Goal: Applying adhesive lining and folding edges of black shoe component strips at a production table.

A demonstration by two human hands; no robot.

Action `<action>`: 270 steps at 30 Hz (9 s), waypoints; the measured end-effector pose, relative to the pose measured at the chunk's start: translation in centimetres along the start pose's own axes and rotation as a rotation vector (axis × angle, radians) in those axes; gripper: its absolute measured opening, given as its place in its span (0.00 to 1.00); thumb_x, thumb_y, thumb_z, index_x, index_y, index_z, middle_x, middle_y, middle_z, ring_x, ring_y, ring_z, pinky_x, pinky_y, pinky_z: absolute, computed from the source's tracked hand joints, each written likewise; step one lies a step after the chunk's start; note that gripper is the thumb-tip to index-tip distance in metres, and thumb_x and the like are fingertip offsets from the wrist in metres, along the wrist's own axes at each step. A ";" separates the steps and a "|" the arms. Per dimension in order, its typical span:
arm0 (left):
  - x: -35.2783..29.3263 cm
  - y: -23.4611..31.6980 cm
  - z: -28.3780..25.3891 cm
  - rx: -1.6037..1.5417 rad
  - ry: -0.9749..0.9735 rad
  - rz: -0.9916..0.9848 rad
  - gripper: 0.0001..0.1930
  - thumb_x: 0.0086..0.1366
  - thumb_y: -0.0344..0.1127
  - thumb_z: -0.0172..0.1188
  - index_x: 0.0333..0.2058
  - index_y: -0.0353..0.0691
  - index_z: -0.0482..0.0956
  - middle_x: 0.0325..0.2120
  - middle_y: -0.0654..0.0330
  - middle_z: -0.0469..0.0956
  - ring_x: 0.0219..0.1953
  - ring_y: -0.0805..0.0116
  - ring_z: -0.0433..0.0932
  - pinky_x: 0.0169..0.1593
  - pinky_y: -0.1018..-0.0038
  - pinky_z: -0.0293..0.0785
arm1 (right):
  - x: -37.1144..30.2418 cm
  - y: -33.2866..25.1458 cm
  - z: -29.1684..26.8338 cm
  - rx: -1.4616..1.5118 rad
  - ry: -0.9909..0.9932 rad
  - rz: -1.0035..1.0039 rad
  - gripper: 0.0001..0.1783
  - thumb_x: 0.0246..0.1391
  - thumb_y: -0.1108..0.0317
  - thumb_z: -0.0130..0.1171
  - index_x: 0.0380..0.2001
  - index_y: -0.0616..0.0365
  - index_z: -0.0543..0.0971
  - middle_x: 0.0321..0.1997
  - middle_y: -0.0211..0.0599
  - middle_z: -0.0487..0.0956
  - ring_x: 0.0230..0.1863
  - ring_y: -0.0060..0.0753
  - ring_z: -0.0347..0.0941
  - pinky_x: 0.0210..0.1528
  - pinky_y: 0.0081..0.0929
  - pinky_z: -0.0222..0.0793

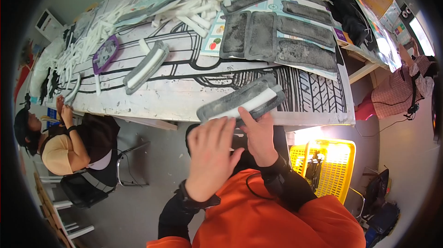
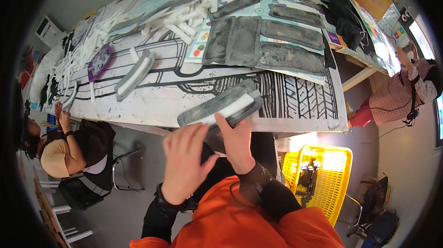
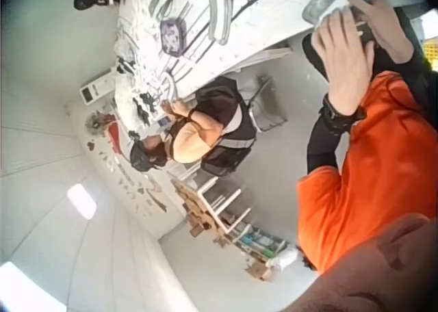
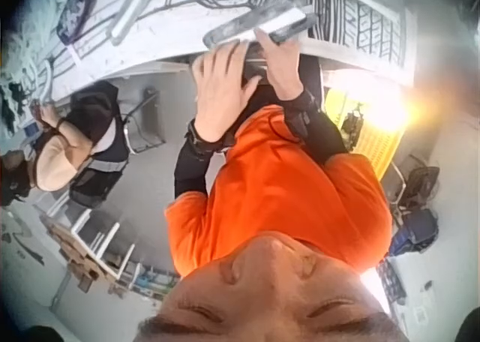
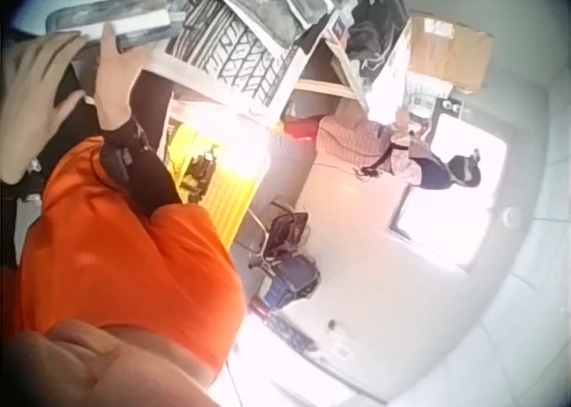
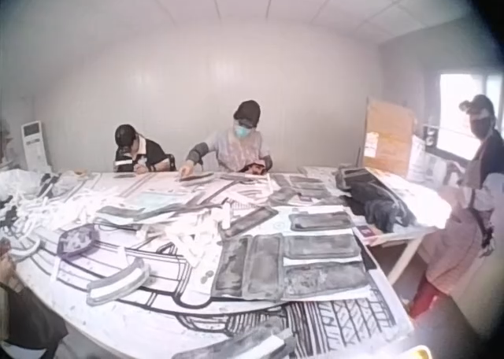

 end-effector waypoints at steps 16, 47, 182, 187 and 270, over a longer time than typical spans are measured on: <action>1.9 -4.5 8.1 0.107 0.157 0.200 0.24 0.59 0.26 0.65 0.56 0.38 0.79 0.54 0.56 0.76 0.59 0.52 0.73 0.63 0.52 0.68 | -5.3 -7.3 -3.4 -1.312 -0.180 -0.954 0.26 0.46 0.73 0.69 0.51 0.55 0.77 0.51 0.38 0.75 0.57 0.44 0.70 0.61 0.46 0.67; 4.9 -4.7 4.5 -0.354 -0.125 -0.438 0.09 0.57 0.28 0.73 0.36 0.35 0.84 0.34 0.58 0.82 0.40 0.60 0.79 0.41 0.66 0.75 | 3.3 -8.3 -4.8 -1.290 -0.559 -0.551 0.10 0.52 0.67 0.71 0.35 0.57 0.81 0.35 0.37 0.78 0.40 0.45 0.75 0.41 0.39 0.74; 5.8 9.0 5.1 -1.300 -0.272 -0.299 0.11 0.68 0.22 0.63 0.48 0.32 0.78 0.45 0.59 0.79 0.51 0.68 0.76 0.59 0.71 0.69 | -1.2 -17.1 -13.3 -0.823 -0.816 -0.625 0.16 0.60 0.60 0.68 0.34 0.62 0.76 0.33 0.38 0.74 0.31 0.36 0.74 0.33 0.32 0.70; 5.5 6.4 5.4 -1.080 -0.126 -0.110 0.14 0.69 0.23 0.62 0.52 0.31 0.77 0.50 0.55 0.77 0.56 0.64 0.74 0.64 0.67 0.66 | -1.2 -27.4 -16.0 -1.221 -0.862 -1.042 0.16 0.58 0.60 0.68 0.40 0.61 0.79 0.34 0.41 0.77 0.37 0.45 0.77 0.40 0.39 0.72; 3.6 3.4 8.1 -1.259 -0.153 -0.340 0.02 0.71 0.25 0.59 0.40 0.36 0.77 0.36 0.63 0.77 0.39 0.73 0.74 0.48 0.77 0.70 | -0.6 -9.6 -11.0 -0.725 -0.589 -0.280 0.21 0.64 0.54 0.67 0.33 0.66 0.80 0.24 0.28 0.75 0.29 0.17 0.68 0.32 0.24 0.66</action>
Point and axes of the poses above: each hand's wrist, its own x-axis towards the middle knuckle, its own z-axis out of the palm, y = z × x, the point moved 3 cm from there along x, towards the middle knuckle
